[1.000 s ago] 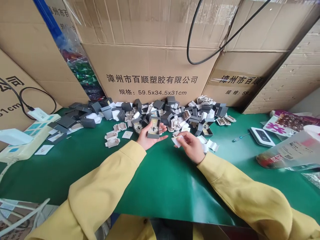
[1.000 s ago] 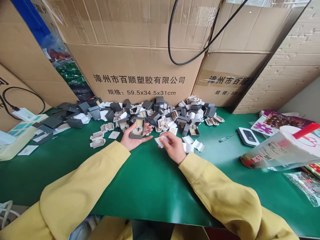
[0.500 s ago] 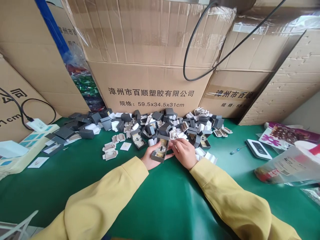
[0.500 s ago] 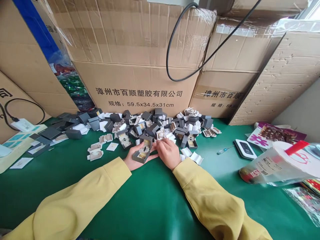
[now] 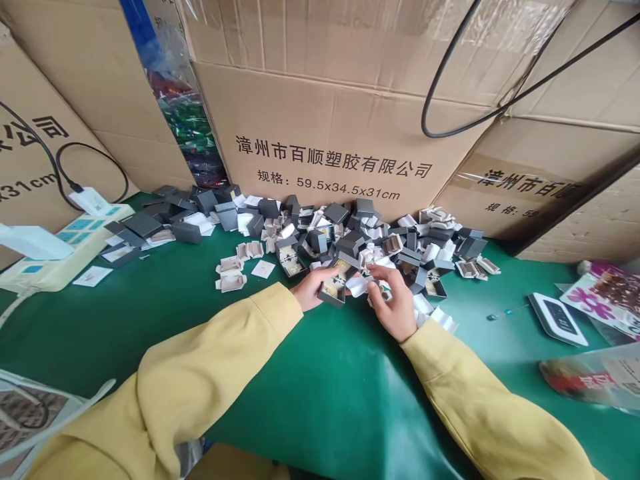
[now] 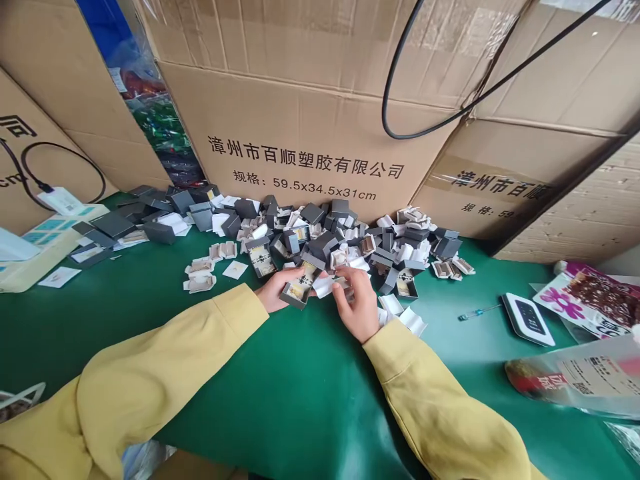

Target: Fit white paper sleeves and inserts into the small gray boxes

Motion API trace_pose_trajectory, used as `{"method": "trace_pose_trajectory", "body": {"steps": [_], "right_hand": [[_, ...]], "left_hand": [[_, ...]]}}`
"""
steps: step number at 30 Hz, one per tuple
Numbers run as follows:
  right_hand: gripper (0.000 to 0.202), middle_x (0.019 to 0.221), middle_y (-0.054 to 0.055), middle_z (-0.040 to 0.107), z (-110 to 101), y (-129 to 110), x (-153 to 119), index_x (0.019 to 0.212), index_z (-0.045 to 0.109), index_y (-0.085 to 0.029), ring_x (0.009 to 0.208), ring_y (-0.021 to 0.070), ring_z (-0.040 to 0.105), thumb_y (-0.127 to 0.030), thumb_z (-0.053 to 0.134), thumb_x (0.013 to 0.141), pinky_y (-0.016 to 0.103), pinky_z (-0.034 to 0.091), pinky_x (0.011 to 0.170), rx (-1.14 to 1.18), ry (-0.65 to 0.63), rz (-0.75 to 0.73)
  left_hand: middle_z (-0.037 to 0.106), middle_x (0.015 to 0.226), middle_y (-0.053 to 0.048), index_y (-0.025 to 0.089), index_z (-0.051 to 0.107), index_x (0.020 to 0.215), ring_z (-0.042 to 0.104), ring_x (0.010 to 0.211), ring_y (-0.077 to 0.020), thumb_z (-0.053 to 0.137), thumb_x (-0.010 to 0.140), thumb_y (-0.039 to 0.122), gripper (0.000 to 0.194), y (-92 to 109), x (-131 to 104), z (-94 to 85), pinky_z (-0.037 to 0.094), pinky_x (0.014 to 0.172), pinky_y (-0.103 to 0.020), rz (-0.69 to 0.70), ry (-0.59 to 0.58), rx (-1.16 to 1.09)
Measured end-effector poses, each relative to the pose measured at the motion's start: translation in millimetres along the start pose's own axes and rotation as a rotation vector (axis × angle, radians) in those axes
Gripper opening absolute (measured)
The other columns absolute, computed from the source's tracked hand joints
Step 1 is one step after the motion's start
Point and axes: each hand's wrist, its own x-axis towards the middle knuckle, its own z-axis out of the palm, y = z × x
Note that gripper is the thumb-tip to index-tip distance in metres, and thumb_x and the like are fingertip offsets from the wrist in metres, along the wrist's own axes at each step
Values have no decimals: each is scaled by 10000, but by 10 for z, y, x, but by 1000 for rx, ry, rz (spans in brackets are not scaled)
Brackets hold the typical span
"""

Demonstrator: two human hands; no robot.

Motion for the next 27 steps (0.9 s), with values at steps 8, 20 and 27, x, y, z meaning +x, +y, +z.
{"method": "trace_pose_trajectory", "body": {"steps": [8,20,27], "right_hand": [[235,726,13,599,56,21,16,1027,542,-199,606,128,540,-339,493,845,254,463,624,-4,-137,122],[229,650,12,573,47,84,48,842,596,-178,571,125,516,-368,469,844,250,438,586,-1,-15,207],[253,589,-14,552,14,67,103,841,595,-180,511,102,468,-405,481,826,224,409,533,42,-178,193]], "left_hand": [[689,838,-91,123,659,929,652,744,-185,605,773,305,246,-26,28,-3,500,675,-273,-19,45,71],[676,1008,-128,113,662,955,603,1025,-272,586,789,265,237,1,6,-19,434,962,-485,8,45,66],[679,953,-139,120,631,1017,663,876,-289,608,785,299,294,-20,-25,66,582,674,-393,-38,107,168]]}}
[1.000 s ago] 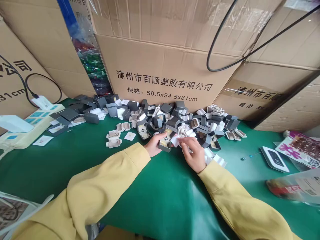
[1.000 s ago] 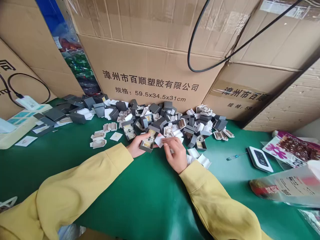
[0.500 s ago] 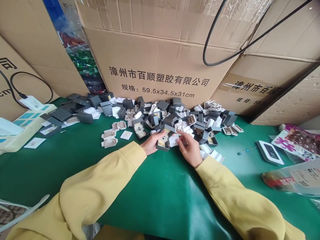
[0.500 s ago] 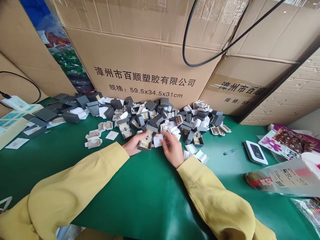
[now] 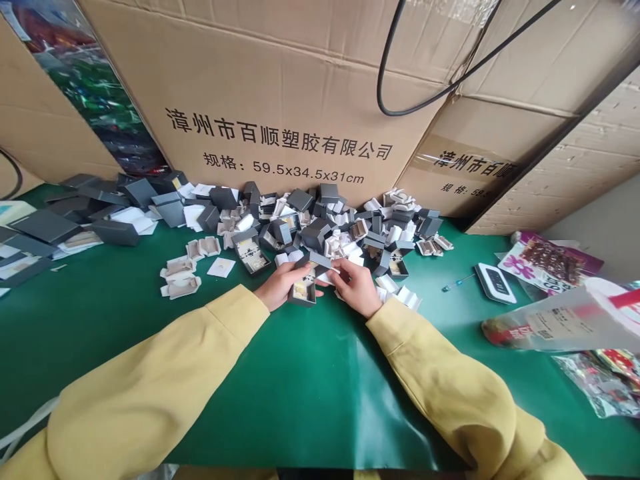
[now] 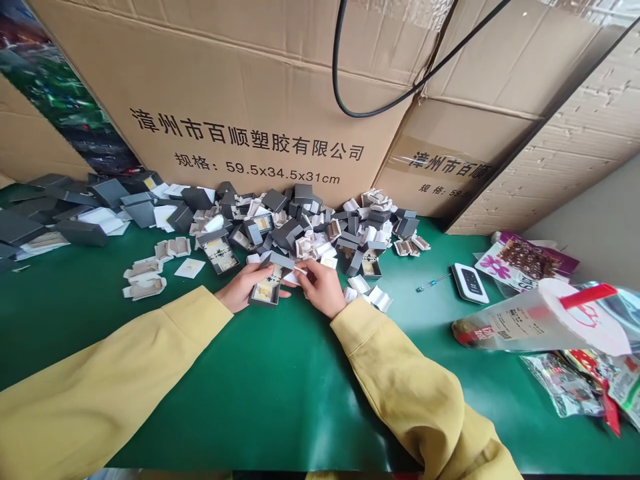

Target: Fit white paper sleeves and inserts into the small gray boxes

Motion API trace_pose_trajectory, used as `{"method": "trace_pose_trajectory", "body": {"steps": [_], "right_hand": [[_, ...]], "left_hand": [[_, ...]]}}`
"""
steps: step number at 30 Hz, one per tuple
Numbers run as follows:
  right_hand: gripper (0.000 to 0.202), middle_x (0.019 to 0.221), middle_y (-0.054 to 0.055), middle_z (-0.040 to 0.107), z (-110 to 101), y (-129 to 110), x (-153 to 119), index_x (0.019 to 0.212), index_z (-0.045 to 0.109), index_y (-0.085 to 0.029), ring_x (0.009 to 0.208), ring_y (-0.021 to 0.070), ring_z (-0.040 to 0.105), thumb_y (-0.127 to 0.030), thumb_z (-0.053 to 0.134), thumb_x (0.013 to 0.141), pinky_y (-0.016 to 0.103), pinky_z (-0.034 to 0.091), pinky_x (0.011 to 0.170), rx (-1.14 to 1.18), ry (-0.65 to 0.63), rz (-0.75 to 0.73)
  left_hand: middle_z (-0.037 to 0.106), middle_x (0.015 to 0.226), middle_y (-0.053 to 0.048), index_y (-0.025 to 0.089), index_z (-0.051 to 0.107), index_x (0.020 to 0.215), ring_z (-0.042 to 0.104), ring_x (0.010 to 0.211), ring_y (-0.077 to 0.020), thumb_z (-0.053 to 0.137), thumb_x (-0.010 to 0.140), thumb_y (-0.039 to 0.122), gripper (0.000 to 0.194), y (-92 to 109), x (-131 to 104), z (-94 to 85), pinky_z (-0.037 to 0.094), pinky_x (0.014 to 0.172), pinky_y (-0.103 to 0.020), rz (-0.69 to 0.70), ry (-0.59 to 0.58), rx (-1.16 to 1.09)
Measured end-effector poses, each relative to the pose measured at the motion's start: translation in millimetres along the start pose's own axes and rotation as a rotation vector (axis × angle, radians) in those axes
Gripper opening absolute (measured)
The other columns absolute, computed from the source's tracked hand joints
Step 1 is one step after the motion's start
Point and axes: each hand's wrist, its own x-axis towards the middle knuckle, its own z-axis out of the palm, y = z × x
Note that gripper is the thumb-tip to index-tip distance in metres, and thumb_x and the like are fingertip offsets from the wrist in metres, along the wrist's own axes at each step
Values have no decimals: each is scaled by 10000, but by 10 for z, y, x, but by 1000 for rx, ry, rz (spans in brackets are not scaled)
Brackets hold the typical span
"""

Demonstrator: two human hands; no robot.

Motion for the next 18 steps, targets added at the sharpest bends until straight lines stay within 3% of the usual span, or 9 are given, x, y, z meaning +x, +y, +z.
{"method": "trace_pose_trajectory", "body": {"steps": [4,7,12,18], "right_hand": [[277,647,-11,556,20,81,19,827,562,-182,526,90,485,-446,477,833,215,424,530,103,154,92],[287,752,6,573,55,100,9,866,532,-195,548,89,528,-471,459,840,219,463,515,254,207,114],[231,876,43,595,85,-12,-47,878,552,-201,642,118,586,-408,449,865,252,511,569,282,125,-24],[235,856,43,637,114,-137,-31,888,599,-198,779,143,589,-339,411,895,265,483,716,107,-34,-202]], "left_hand": [[646,1060,-133,140,601,1044,631,968,-288,591,806,296,285,46,14,40,590,672,-409,52,74,-38],[642,1041,-124,153,569,1071,645,931,-268,590,804,348,331,86,25,20,595,626,-397,42,85,17],[632,954,-75,192,531,1051,669,721,-224,677,648,507,532,109,11,-8,573,441,-321,47,32,172],[604,881,-38,207,525,1070,631,643,-173,650,607,593,616,53,25,6,558,417,-277,103,52,277]]}}
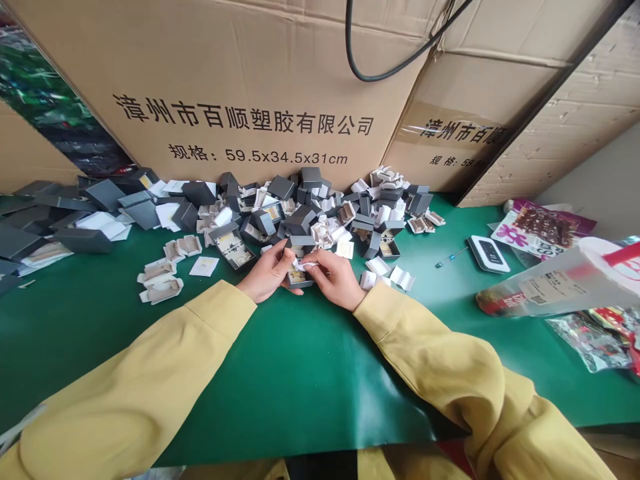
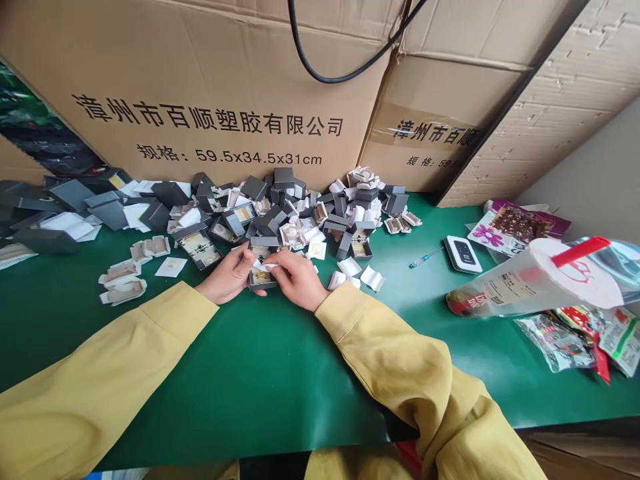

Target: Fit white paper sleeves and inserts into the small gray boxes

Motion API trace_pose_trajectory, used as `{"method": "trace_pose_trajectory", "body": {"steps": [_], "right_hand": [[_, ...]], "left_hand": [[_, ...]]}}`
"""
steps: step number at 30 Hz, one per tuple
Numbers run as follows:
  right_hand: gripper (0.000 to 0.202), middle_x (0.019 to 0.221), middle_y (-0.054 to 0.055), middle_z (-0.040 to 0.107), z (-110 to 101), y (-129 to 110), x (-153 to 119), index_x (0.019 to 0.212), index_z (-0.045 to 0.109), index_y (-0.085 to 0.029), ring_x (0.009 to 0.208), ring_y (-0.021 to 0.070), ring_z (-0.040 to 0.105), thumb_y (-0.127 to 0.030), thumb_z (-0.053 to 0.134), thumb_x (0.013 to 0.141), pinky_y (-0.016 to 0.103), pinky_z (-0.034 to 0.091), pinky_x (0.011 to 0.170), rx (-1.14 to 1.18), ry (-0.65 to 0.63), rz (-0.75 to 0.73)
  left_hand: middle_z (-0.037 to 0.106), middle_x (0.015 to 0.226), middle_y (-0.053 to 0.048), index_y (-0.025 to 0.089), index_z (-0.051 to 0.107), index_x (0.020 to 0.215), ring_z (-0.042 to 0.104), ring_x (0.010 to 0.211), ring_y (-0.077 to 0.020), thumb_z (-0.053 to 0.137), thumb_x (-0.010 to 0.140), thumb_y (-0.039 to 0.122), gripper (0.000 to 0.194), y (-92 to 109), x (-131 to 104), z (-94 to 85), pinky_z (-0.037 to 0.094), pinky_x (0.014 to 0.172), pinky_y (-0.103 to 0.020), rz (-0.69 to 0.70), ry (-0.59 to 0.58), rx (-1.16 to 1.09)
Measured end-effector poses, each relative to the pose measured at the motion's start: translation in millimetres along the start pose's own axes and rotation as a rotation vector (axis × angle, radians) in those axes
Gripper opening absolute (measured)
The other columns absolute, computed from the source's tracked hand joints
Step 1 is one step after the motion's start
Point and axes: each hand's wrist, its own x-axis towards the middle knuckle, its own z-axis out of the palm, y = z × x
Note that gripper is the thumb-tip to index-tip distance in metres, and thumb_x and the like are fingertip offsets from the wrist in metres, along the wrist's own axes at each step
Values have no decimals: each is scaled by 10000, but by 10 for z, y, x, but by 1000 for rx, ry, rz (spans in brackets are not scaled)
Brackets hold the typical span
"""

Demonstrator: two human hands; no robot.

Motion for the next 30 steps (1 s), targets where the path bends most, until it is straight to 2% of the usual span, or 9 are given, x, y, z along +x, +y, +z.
{"method": "trace_pose_trajectory", "body": {"steps": [5,8,13,17,20,27,30], "right_hand": [[284,825,34,631,-4,50,52,922,598,-174,728,132,574,-341,368,910,258,472,692,68,-28,10],[299,898,45,646,-32,80,69,960,600,-168,789,139,591,-320,345,920,268,474,727,100,-59,-9],[257,964,67,657,-16,116,72,1017,596,-171,877,157,603,-280,388,910,273,461,793,-84,-40,-110],[237,895,41,667,42,176,62,980,618,-199,770,142,607,-345,452,894,235,448,685,-251,37,-78],[229,813,18,667,63,219,68,924,641,-211,691,125,595,-371,484,881,222,418,627,-330,49,-62],[222,821,23,668,16,191,79,935,618,-195,711,120,598,-296,421,913,213,403,620,-345,0,-135],[227,805,27,653,6,169,71,932,593,-188,706,119,589,-287,389,926,214,394,614,-366,-18,-161]], "left_hand": [[541,739,7,187,514,896,594,623,-142,628,615,618,527,-23,31,-5,556,444,-256,-12,49,-4],[516,722,25,187,484,852,579,625,-123,608,659,601,473,-1,31,10,568,475,-268,-13,59,4],[538,825,-4,211,493,1033,581,655,-132,557,737,572,472,30,14,25,580,478,-300,-49,12,65],[556,1023,-56,234,474,1129,612,756,-180,552,775,515,459,25,8,27,571,465,-285,-49,-12,88],[553,1098,-67,248,467,1160,615,796,-205,556,774,511,475,13,9,28,568,481,-290,-40,-47,88],[554,1059,-45,275,460,1145,599,771,-178,559,783,499,437,0,21,10,574,561,-343,-45,-89,22],[544,1043,-21,298,459,1137,593,784,-166,578,792,408,381,5,24,-21,571,600,-363,-61,-113,-37]]}}
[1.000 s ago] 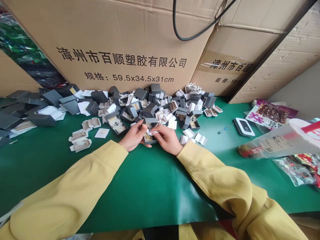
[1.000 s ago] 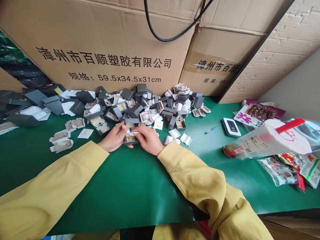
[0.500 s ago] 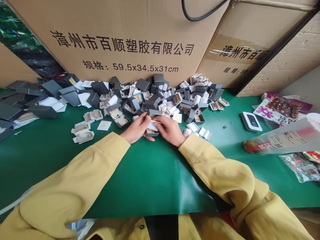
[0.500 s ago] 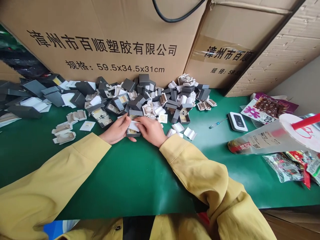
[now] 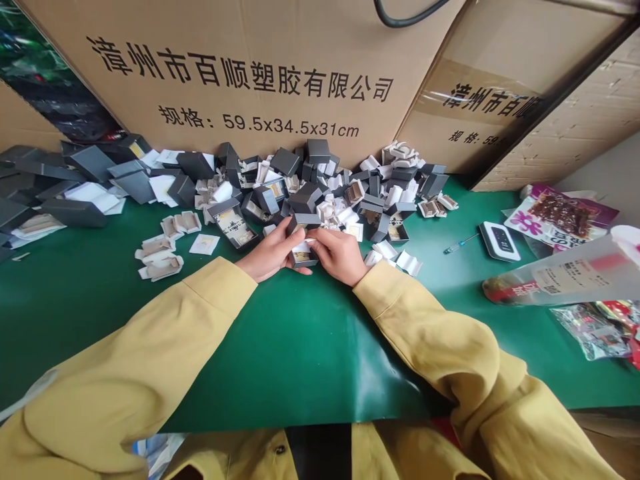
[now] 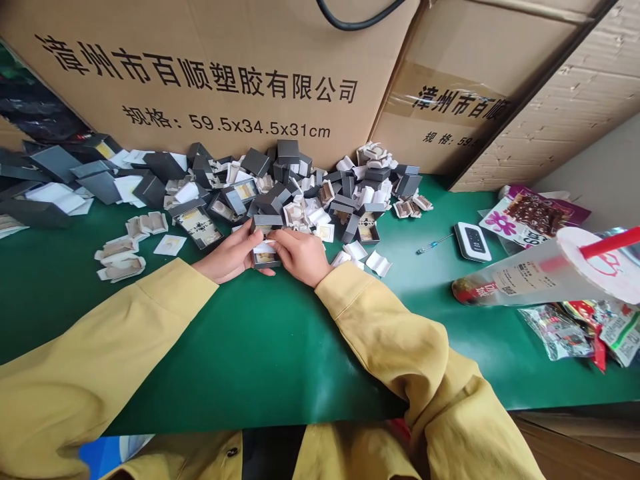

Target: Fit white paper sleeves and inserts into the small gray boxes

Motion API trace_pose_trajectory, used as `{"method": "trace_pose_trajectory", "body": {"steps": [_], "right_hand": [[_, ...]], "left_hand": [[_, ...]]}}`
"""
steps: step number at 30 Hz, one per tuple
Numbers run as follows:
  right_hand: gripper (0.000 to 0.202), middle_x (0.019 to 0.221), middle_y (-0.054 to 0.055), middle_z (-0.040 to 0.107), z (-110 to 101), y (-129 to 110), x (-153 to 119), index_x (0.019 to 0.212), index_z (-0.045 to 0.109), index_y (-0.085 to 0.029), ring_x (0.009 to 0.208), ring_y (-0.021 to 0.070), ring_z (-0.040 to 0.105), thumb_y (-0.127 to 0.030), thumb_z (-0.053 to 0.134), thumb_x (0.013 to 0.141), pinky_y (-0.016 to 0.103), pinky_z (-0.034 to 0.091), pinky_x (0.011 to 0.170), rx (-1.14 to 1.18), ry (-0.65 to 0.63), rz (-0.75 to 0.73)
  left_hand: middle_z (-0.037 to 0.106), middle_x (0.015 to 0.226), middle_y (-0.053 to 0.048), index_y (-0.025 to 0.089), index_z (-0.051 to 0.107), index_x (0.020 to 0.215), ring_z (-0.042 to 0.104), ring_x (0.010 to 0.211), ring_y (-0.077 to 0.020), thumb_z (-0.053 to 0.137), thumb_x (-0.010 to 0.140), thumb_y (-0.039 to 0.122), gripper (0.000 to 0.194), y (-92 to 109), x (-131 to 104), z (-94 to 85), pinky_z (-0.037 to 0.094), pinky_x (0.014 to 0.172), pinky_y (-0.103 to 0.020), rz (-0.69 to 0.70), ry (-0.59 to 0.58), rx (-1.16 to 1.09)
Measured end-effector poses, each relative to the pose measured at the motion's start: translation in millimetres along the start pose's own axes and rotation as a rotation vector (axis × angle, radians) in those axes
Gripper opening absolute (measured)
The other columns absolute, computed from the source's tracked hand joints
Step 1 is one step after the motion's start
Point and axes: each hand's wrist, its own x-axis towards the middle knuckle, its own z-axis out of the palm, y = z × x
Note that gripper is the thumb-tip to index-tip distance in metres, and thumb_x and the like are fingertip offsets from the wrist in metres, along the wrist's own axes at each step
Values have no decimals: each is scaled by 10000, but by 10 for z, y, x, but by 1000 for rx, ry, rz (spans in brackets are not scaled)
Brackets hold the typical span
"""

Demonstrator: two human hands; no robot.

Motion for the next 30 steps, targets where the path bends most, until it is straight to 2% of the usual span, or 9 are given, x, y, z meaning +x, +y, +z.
{"method": "trace_pose_trajectory", "body": {"steps": [4,7,11,16,22,26,30], "right_hand": [[230,785,29,635,-8,-8,-4,901,568,-189,691,121,572,-288,363,933,218,376,600,-34,-12,-2],[246,738,30,615,-40,-29,-4,873,553,-179,651,123,546,-288,340,933,227,363,582,-39,24,-9],[271,653,18,570,-71,-64,-4,805,532,-175,594,122,507,-293,322,930,237,339,559,-52,30,-31],[257,646,8,569,-18,-47,-8,794,550,-179,593,112,504,-313,370,919,236,302,555,-185,-5,-42],[238,711,19,625,17,-19,-17,856,593,-186,644,114,544,-299,392,916,233,303,573,-279,-26,-54],[224,715,21,628,19,-24,-12,875,604,-189,646,113,548,-256,394,910,230,308,577,-297,-42,-47],[219,690,17,628,22,-32,-16,861,614,-193,625,113,545,-248,406,901,232,306,563,-299,7,-57]], "left_hand": [[537,1043,-6,306,454,1173,570,813,-160,593,708,195,498,10,-12,-38,565,655,-395,-6,-64,-57],[548,1042,-10,315,425,1223,561,788,-157,554,641,118,628,12,-17,-52,558,666,-409,-5,-99,-85],[545,1085,-15,321,395,1248,562,770,-152,524,607,107,688,7,-15,-63,546,686,-412,-20,-127,-115],[530,1096,-24,299,389,1245,559,791,-157,551,610,131,676,21,-20,-40,540,680,-367,-19,-118,-108],[516,1043,-8,298,399,1224,547,831,-153,589,658,126,621,37,-17,36,529,662,-314,-23,-41,16],[524,959,-7,251,427,1204,547,801,-157,579,628,95,616,3,16,37,498,628,-288,10,6,100],[519,866,-4,198,460,1157,531,771,-147,566,606,68,576,-35,44,14,449,615,-247,71,51,195]]}}
